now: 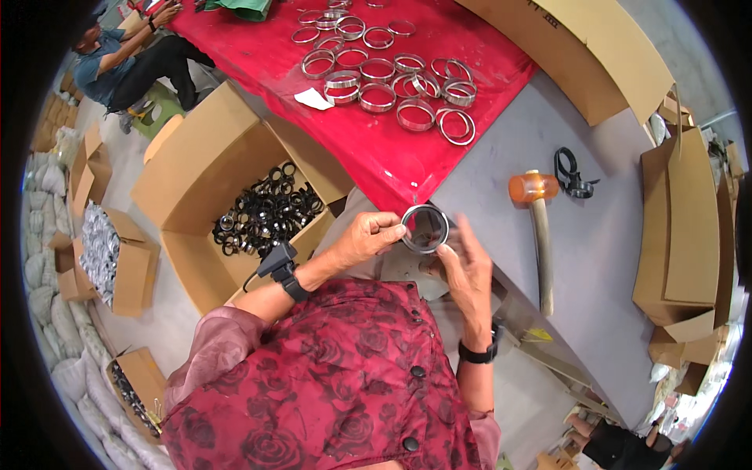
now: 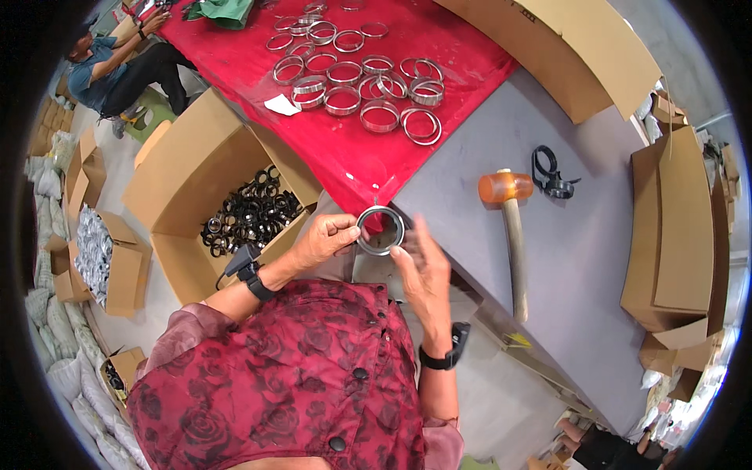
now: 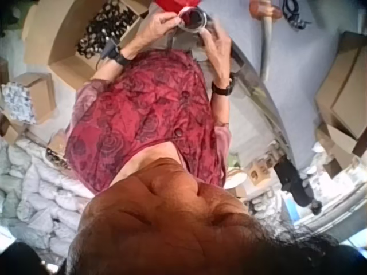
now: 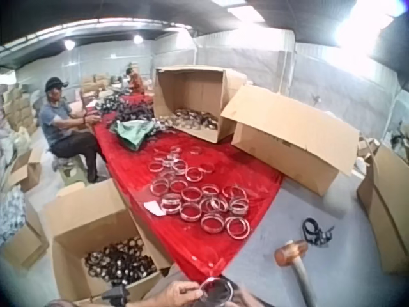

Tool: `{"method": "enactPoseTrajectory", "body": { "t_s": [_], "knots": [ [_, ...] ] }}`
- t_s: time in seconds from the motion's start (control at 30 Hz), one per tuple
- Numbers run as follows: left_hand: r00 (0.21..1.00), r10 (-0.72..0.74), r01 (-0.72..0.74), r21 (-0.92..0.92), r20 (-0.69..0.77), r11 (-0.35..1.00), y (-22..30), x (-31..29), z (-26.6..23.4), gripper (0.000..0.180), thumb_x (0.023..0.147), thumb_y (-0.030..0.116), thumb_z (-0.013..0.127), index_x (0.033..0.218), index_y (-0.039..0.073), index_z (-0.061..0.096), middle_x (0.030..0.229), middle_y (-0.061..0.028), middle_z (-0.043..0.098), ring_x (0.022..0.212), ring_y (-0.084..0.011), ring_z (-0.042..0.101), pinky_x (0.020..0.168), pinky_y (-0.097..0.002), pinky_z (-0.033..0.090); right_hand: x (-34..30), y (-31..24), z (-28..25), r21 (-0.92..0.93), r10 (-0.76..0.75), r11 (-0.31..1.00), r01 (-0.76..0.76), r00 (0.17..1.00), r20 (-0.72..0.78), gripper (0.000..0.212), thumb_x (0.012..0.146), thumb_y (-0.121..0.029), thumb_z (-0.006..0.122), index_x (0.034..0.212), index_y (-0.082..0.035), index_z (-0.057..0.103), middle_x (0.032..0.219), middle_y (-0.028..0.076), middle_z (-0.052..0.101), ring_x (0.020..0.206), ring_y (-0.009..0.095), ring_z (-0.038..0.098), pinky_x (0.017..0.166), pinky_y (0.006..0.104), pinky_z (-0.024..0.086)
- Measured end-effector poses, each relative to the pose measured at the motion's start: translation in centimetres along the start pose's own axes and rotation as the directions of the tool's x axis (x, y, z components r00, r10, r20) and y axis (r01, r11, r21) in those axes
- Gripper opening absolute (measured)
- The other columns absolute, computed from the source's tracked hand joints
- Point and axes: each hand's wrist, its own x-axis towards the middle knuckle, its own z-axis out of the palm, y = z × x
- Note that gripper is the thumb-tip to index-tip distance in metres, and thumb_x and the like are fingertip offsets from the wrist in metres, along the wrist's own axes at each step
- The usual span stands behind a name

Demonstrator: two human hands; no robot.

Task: Assemble metal rings into black plastic housings using a rubber mallet at a manufacturing workstation.

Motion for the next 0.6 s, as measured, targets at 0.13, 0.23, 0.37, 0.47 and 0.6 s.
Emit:
{"method": "enactPoseTrajectory", "body": {
  "t_s": [0.13, 0.23, 0.37, 0.47, 0.6],
  "knots": [
    [0.977, 0.062, -0.069, -0.03, -0.203, 0.997, -0.9, 0.0, -1.2, 0.031, 0.106, 0.027, 0.059, 0.124, 0.005, 0.047, 0.074, 0.0051, 0.051, 0.062, -0.0045, 0.045, 0.057, -0.0231, 0.036, 1.4, -1.0, -7.7, -0.888, -0.534, 0.446, 0.115, 0.83, -0.161, 0.072, 0.084, -0.01, 0.076, 0.149, 0.001, 0.045, 0.132, 0.025, 0.058, 0.124, 0.04, 0.055, 0.108, 0.0475, 0.042],
    [0.961, 0.14, -0.16, -0.065, -0.24, 0.985, -3.1, 1.6, -1.8, 0.023, 0.107, 0.025, 0.056, 0.115, 0.007, 0.042, 0.077, 0.0018, 0.05, 0.066, -0.0063, 0.047, 0.058, -0.0237, 0.037, 0.6, 1.9, -13.5, -0.957, -0.407, 0.224, -0.184, 0.874, -0.264, 0.067, 0.085, -0.012, 0.076, 0.144, 0.002, 0.049, 0.128, 0.024, 0.059, 0.118, 0.039, 0.055, 0.1, 0.049, 0.046],
    [0.951, 0.107, -0.125, -0.042, -0.291, 0.991, -3.4, 2.8, -1.5, 0.02, 0.106, 0.021, 0.057, 0.107, 0.007, 0.043, 0.079, 0.0, 0.05, 0.069, -0.0076, 0.049, 0.059, -0.0246, 0.039, -0.4, 3.2, -15.8, -0.965, -0.225, 0.224, -0.135, 0.956, -0.186, 0.059, 0.087, -0.01, 0.072, 0.139, 0.005, 0.049, 0.118, 0.02, 0.061, 0.094, 0.035, 0.062, 0.087, 0.046, 0.051],
    [0.946, 0.111, -0.15, -0.108, -0.304, 0.983, -3.0, 3.6, -1.2, 0.019, 0.105, 0.018, 0.059, 0.104, 0.007, 0.044, 0.08, -0.0006, 0.053, 0.069, -0.0076, 0.051, 0.06, -0.0252, 0.041, 0.2, 1.4, -13.5, -0.541, 0.126, 0.826, -0.156, 0.988, -0.093, 0.056, 0.087, -0.007, 0.067, 0.138, 0.003, 0.045, 0.108, 0.013, 0.059, 0.073, 0.023, 0.059, 0.063, 0.0375, 0.053],
    [0.933, 0.094, -0.154, -0.148, -0.348, 0.977, -2.7, 3.9, -1.1, 0.021, 0.103, 0.017, 0.062, 0.105, 0.006, 0.045, 0.074, -0.0028, 0.061, 0.068, -0.0087, 0.057, 0.059, -0.0257, 0.044, 0.0, -0.1, -9.2, 0.662, 0.3, 0.724, -0.194, 0.953, -0.05, 0.068, 0.086, -0.004, 0.061, 0.149, -0.003, 0.034, 0.078, 0.004, 0.052, 0.056, 0.01, 0.049, 0.041, 0.0211, 0.041]
  ]
}}
